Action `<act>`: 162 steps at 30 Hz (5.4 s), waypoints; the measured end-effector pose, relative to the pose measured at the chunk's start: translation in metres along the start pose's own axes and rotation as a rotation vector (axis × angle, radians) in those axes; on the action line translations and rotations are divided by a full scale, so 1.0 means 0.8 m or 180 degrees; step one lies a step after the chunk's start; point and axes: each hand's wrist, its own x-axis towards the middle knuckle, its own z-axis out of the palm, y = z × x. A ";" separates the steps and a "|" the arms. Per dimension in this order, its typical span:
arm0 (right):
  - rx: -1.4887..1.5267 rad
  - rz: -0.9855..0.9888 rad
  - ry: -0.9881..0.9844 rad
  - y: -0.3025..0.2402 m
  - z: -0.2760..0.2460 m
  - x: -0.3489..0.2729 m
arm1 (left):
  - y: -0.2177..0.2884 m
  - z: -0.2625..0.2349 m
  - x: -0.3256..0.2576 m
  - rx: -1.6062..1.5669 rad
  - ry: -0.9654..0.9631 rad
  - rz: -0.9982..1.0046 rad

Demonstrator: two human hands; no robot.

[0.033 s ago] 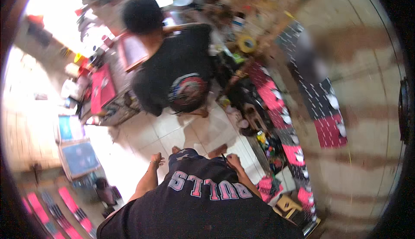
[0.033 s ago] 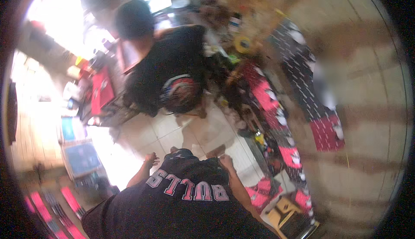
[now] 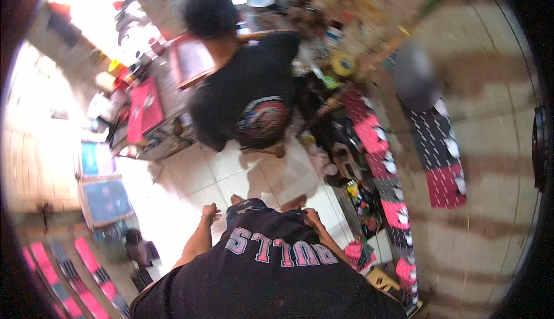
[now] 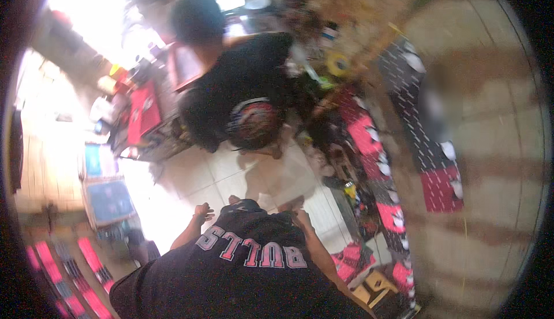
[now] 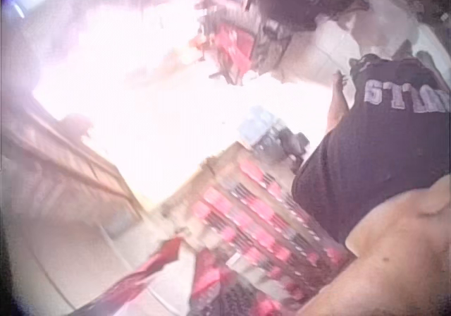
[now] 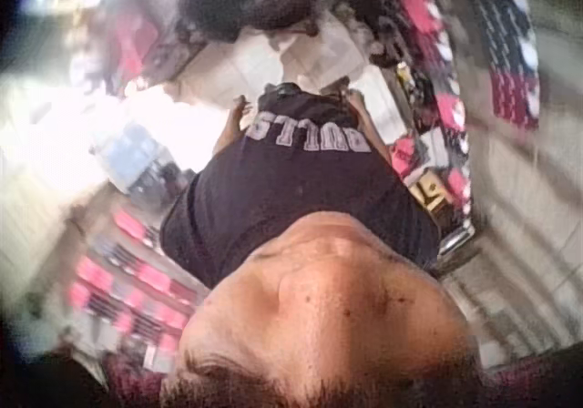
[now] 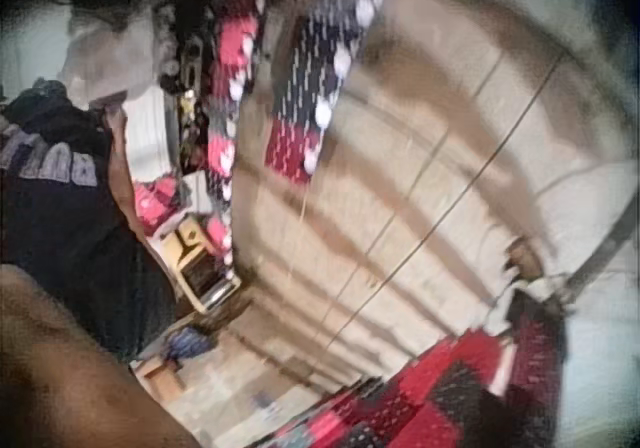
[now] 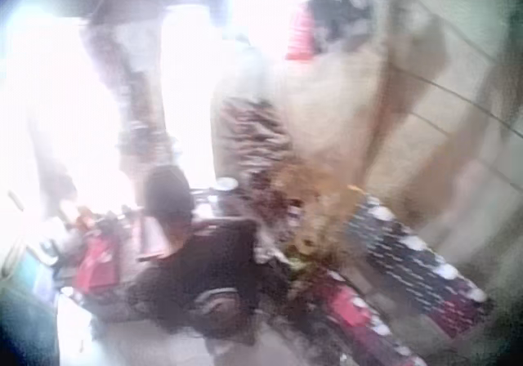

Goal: The person repeatedly picks up small patterned panels from a workbench, walks to a wall, and hangs them in a sequence. The person handles both black and pink panels with panda and star motifs, placing them one at a time onto the wall surface.

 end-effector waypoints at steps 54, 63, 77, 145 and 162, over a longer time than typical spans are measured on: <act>0.2300 -0.0500 -0.0192 -1.147 0.321 0.392 | 0.093 -0.827 0.285 -0.2234 0.0075 0.0369; 0.1778 -0.0721 0.0397 -1.063 0.260 0.235 | 0.031 -0.855 0.415 -0.1846 -0.0691 -0.0087; 0.1932 -0.0254 0.2168 -0.904 0.187 0.114 | 0.080 -0.795 0.408 -0.1074 -0.0652 -0.0111; 0.4324 -0.0980 0.5161 0.286 -0.550 -0.344 | -0.080 0.381 0.068 0.4317 -0.1376 0.2833; 0.3282 0.1146 0.5115 0.366 -0.285 -0.274 | 0.002 0.367 -0.142 0.1022 -0.1481 0.1150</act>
